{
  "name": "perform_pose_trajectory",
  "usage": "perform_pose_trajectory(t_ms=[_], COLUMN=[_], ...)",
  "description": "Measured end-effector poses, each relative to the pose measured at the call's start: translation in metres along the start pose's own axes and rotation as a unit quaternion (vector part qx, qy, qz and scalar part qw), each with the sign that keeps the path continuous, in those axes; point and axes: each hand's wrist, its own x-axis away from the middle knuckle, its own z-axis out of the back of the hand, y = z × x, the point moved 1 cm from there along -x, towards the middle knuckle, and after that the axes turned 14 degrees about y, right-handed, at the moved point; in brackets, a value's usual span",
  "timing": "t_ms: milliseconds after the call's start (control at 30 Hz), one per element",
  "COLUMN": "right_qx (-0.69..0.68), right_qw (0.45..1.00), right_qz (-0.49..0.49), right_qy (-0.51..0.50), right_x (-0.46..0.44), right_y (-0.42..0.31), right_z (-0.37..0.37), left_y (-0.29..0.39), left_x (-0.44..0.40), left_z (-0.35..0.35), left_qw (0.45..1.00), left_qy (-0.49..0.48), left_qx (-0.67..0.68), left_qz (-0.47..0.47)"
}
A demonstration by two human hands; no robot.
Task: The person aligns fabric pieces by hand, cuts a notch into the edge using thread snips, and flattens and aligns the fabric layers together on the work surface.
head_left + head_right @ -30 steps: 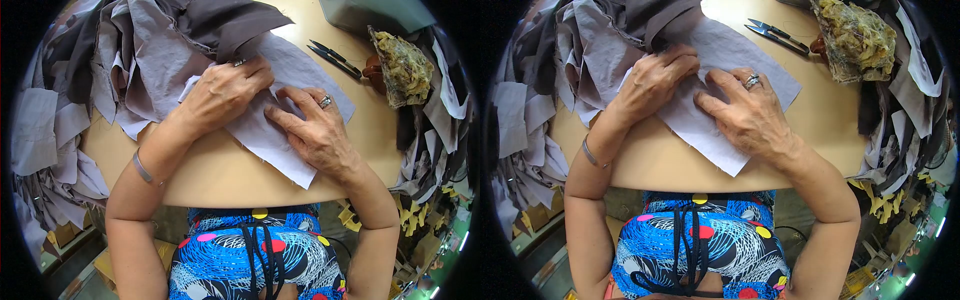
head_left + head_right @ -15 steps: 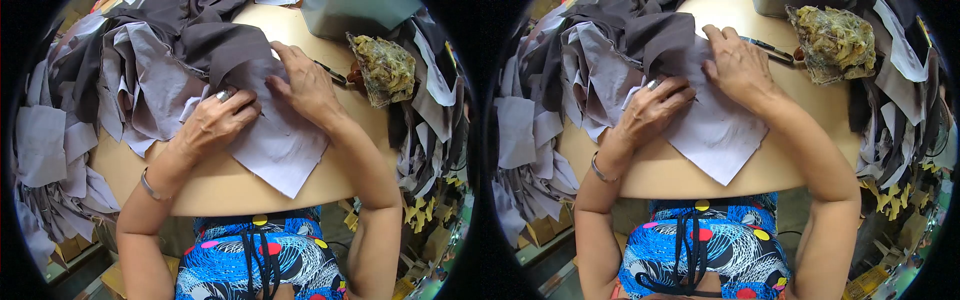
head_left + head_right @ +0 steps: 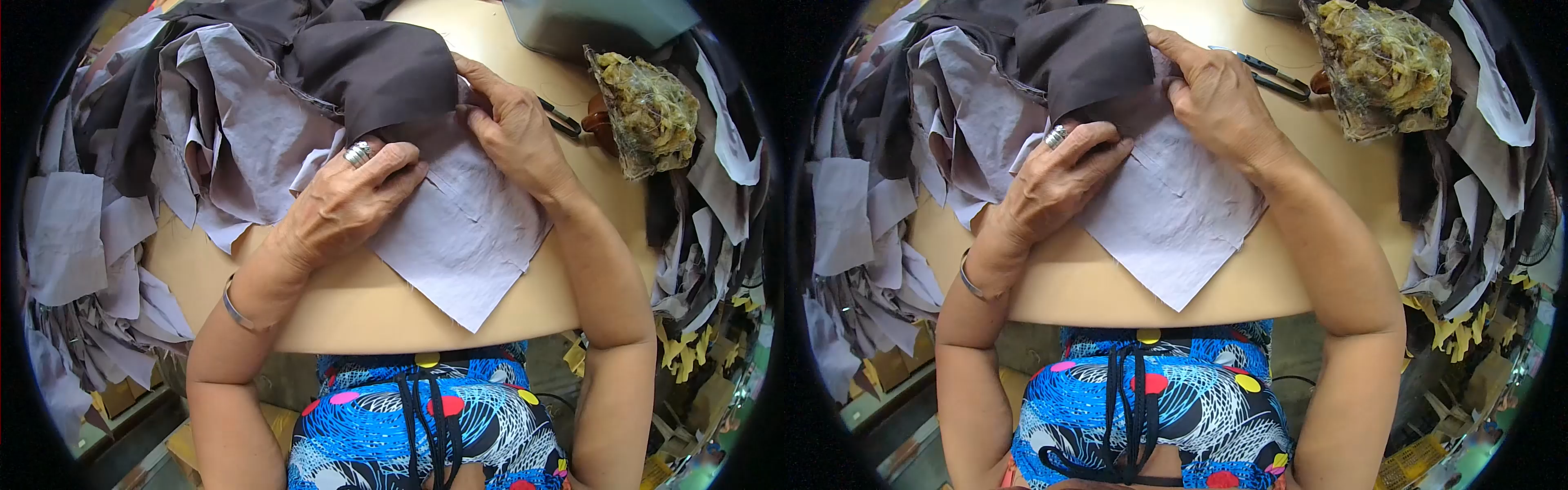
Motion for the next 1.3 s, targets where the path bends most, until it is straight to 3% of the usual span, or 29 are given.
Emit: perform_pose_trajectory(t_ms=[567,767,867,1100,1200,1300], right_qx=[-0.031,0.007,0.015,0.018,0.037,0.040], right_qw=[0.998,0.999,0.997,0.998,0.998,0.997], right_qz=[0.037,0.024,0.073,0.056,0.052,0.060], right_qy=[0.039,-0.025,0.002,-0.021,-0.024,-0.018], right_x=[0.001,0.001,0.002,0.001,0.001,0.001], right_y=[-0.001,0.003,0.006,0.001,0.000,0.001], right_z=[0.002,0.000,-0.004,-0.001,-0.001,-0.001], left_y=[-0.002,-0.002,0.000,0.003,0.001,0.008], left_x=[0.000,0.000,0.000,-0.002,0.007,0.002], left_z=[-0.001,-0.001,0.001,0.006,-0.008,-0.002], left_qw=[1.000,1.000,0.999,0.998,0.998,0.996], left_qy=[0.000,-0.010,-0.024,-0.046,0.011,-0.031], left_qx=[0.021,0.008,-0.002,-0.031,-0.041,-0.073], left_qz=[0.012,0.028,0.038,0.021,0.049,0.049])
